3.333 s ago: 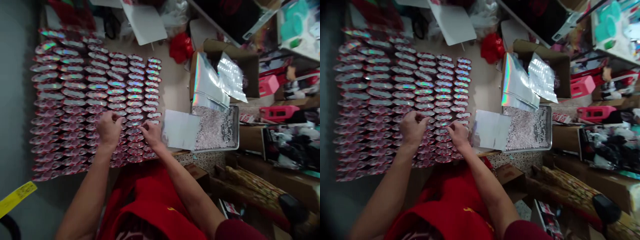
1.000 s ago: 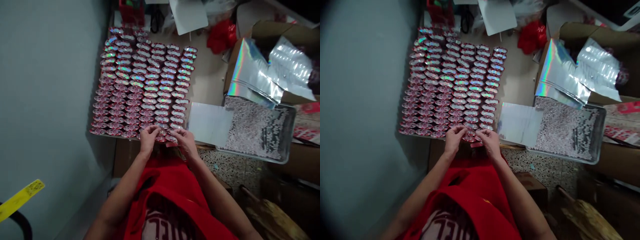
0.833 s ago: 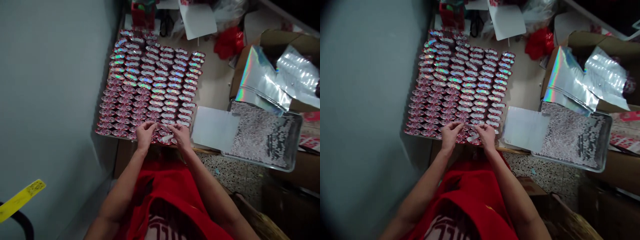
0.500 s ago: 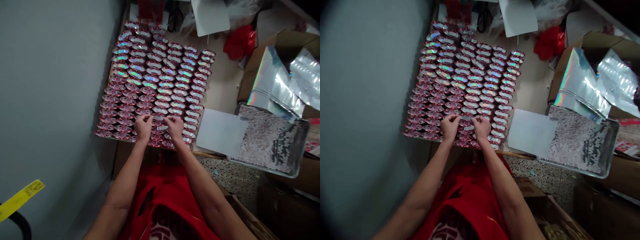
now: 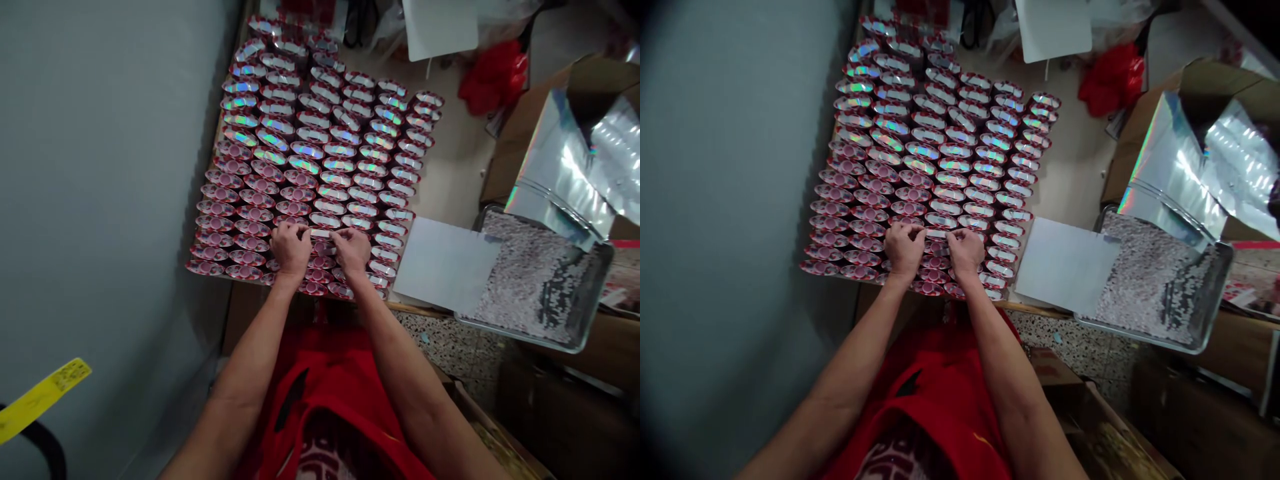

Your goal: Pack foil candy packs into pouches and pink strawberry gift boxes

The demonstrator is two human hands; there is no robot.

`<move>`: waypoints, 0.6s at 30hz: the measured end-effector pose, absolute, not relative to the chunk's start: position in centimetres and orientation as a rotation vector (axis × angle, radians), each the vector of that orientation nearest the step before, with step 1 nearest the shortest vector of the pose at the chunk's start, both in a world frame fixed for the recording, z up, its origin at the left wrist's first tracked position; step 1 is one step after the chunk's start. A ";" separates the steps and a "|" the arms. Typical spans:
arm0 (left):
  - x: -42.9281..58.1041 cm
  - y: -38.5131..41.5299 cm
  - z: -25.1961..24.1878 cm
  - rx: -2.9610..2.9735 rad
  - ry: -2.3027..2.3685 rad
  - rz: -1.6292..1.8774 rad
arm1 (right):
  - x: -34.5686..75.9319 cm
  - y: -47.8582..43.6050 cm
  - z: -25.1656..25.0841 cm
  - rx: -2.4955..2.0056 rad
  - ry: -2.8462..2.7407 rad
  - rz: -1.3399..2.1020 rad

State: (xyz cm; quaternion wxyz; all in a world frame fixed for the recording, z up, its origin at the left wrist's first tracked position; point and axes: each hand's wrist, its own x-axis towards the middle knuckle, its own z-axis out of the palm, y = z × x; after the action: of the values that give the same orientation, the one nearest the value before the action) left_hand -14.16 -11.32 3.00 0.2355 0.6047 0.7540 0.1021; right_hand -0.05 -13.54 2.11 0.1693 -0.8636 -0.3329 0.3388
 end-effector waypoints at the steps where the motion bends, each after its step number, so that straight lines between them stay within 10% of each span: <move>1: -14.1 -11.3 3.0 1.660 2.067 0.266 | -0.1 -13.5 2.1 -2.456 -0.946 0.968; 18: -14.1 -9.4 3.2 1.368 2.139 0.512 | 0.9 -13.1 2.7 -2.538 -0.887 0.985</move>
State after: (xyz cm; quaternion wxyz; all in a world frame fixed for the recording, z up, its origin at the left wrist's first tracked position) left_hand -14.07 -9.43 3.21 0.2723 0.5081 0.7947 0.1902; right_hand 0.91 -13.11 2.68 0.1387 -0.8779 -0.3067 0.3405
